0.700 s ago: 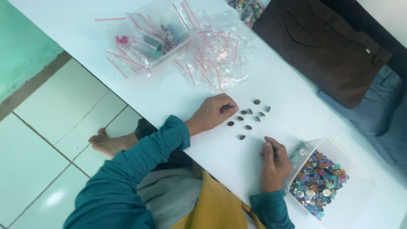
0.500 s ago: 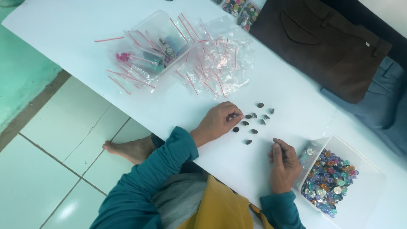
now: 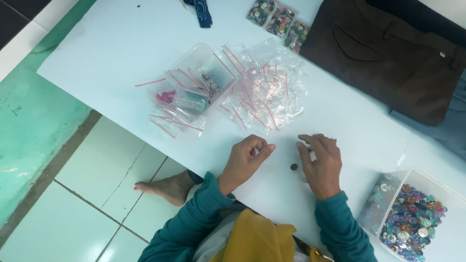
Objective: Sorting and placing small buttons into plastic zip-lock bags
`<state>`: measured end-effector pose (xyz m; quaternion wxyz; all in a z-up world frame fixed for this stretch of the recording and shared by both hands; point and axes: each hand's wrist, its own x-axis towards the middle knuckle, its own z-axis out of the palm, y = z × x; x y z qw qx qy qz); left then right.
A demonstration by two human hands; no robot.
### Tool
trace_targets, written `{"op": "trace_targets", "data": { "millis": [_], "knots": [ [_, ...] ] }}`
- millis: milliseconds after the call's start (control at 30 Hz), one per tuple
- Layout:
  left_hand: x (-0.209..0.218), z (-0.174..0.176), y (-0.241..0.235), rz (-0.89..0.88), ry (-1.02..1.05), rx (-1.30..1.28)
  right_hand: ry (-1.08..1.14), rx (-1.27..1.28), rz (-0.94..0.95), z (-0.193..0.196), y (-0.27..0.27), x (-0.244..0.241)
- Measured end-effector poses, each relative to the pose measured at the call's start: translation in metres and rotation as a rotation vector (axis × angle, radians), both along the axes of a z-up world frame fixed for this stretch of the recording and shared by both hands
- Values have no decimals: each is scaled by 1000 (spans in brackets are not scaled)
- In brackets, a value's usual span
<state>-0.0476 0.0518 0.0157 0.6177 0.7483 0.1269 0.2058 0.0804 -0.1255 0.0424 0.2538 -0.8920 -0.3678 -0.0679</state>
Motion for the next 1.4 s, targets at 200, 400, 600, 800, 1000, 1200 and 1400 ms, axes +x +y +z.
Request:
{"op": "trace_targets", "data": {
  "millis": [200, 400, 600, 800, 1000, 1200, 1400],
  "knots": [
    [-10, 0, 20, -3, -37, 58, -244, -371, 47, 3, 74, -1],
    [-10, -4, 16, -4, -63, 112, -205, -367, 42, -8, 82, 4],
    [-5, 17, 23, 43, -103, 79, 58, -14, 16, 39, 53, 0],
    [22, 68, 16, -39, -225, 514, 94, 58, 51, 80, 6, -20],
    [56, 86, -2, -363, -271, 488, -8, 145, -1, 117, -23, -33],
    [81, 87, -20, -331, -356, 484, -70, 198, -177, 119, -63, -40],
    [94, 27, -37, -289, -424, 371, -72, 252, -130, 99, -57, -40]
  ]
}}
